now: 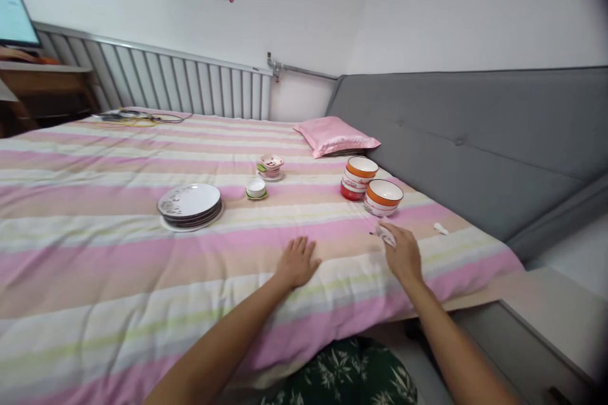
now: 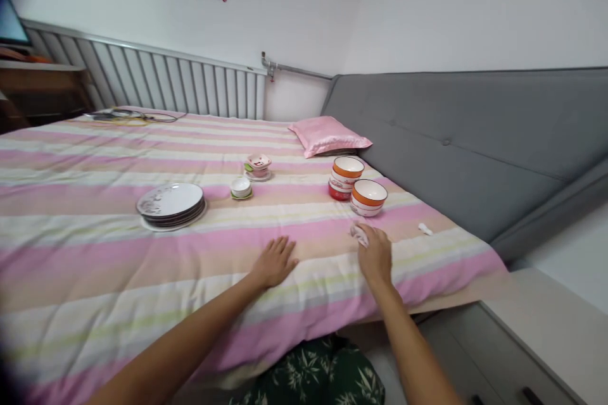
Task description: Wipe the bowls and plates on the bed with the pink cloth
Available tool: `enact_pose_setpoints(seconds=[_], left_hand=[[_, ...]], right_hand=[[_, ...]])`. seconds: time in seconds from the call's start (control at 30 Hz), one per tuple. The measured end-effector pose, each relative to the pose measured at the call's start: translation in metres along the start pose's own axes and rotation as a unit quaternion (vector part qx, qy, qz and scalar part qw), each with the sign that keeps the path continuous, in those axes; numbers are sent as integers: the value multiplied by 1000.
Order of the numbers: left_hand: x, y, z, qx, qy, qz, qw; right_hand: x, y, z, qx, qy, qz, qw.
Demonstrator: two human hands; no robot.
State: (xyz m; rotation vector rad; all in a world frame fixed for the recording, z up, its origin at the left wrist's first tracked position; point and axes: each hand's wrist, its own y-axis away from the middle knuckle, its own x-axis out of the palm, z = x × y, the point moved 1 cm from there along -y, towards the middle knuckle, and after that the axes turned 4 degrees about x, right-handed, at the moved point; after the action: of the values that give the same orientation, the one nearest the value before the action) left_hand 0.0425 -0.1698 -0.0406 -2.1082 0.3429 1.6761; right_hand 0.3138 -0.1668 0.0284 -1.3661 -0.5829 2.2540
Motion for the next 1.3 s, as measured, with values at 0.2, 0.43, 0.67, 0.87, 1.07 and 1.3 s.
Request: enact_pose_setpoints(seconds=[0.2,0.43,0.67,0.87,1.07,1.3], left_hand=[[-24,84,-10,77,20,33,996],[-71,117,61,53,-1,-57,997],[-128,97,198,-201,-133,-155,958],[-134,106,245,-250,-188,-116,943],[-141,105,251,-225,-226,-64,945],[-162,111,233,-197,-250,-75,945]], right_hand=[[70,42,91,17,23,36,999],[101,83,102,43,43,65,996],[99,80,100,42,66,62,995],[99,81,99,38,52,50,997],[100,81,97,35,43,46,997],[99,80,97,35,38,50,997]])
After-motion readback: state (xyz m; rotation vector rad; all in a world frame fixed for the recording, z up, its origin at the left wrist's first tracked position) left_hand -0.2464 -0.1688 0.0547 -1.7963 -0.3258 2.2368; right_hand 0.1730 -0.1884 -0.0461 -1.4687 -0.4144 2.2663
